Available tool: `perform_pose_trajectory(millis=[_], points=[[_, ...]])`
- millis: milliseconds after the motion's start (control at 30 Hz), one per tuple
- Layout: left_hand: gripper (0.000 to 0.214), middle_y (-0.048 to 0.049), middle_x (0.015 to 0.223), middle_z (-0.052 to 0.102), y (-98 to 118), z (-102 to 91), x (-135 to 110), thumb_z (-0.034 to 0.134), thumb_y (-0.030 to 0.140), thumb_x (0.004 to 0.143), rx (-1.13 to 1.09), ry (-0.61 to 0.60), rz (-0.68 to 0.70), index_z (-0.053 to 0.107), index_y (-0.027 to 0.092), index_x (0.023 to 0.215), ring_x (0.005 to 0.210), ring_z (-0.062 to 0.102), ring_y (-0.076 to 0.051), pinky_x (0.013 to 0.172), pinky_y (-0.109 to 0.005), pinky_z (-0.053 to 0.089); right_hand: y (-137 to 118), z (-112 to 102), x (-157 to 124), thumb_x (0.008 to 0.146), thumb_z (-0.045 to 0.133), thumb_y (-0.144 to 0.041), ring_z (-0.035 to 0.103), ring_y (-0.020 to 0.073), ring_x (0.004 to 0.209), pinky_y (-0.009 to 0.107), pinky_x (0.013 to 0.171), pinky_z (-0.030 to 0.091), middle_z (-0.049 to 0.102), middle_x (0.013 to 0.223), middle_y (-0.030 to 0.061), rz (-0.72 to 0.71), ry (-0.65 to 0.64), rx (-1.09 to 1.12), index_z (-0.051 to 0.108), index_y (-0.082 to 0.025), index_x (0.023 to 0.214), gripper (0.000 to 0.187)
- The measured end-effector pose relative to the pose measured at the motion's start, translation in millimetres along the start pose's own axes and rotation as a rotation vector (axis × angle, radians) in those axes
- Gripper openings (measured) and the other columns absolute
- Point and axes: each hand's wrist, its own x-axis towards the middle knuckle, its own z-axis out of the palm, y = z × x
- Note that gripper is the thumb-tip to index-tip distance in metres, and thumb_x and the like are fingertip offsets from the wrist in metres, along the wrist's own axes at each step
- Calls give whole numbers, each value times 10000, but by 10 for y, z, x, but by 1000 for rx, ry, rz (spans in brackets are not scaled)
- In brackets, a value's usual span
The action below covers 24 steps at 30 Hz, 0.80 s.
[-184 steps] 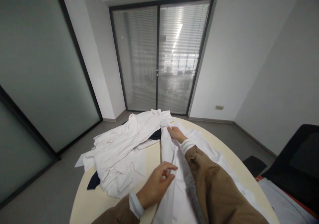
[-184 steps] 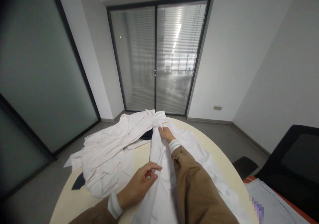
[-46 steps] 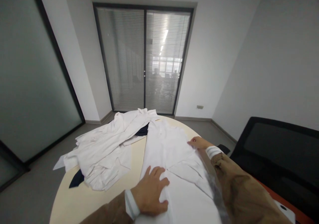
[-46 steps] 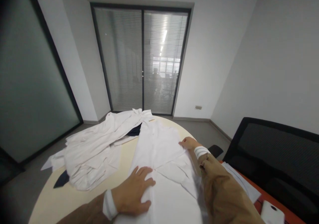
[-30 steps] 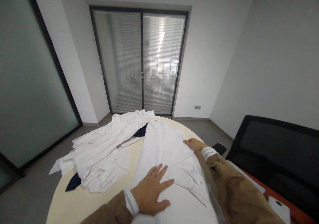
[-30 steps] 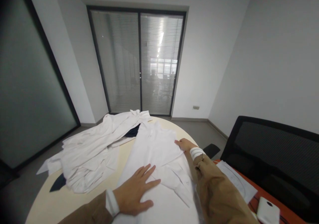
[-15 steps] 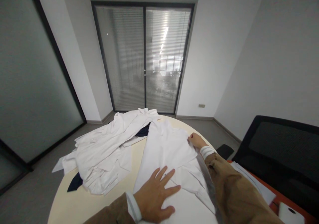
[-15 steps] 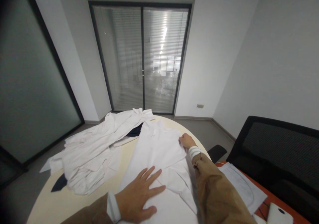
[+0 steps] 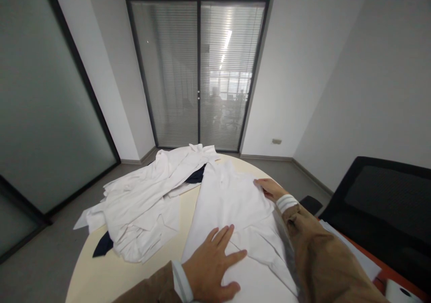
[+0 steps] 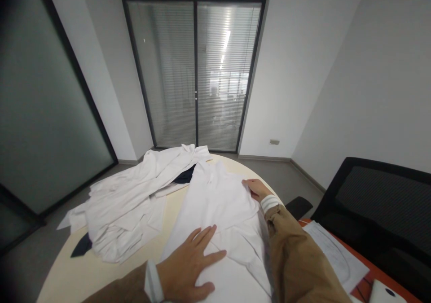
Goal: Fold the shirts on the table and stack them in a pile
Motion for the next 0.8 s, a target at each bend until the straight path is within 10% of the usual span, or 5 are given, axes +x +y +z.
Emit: perform_pose_trajectory(millis=[267,500,800], points=[[775,-134,1653,-18,31,2,9,549,592,871,-9,-32,-30,278,312,1541,1503,80,-394,1175,-621,160,-16,-444,-291,453,927,-429,660,192,823,254,685,517,703,929,56,104,-632,-42,640,-183,983,651],[773,-120,1655,-20,39,31,0,550,585,874,19,-29,-30,270,318,1543,1500,87,-404,1172,-634,160,132,-498,-572,631,814,-576,647,193,838,237,636,505,707,1011,102,-12,-481,-7,647,-170,1085,631],[824,-158,1647,47,128,-52,17,670,447,802,17,-85,-73,314,296,1529,1495,77,-414,1174,-631,146,251,-658,-732,666,847,-293,635,120,848,199,701,545,662,1070,44,36,-587,342,619,-210,1099,496]])
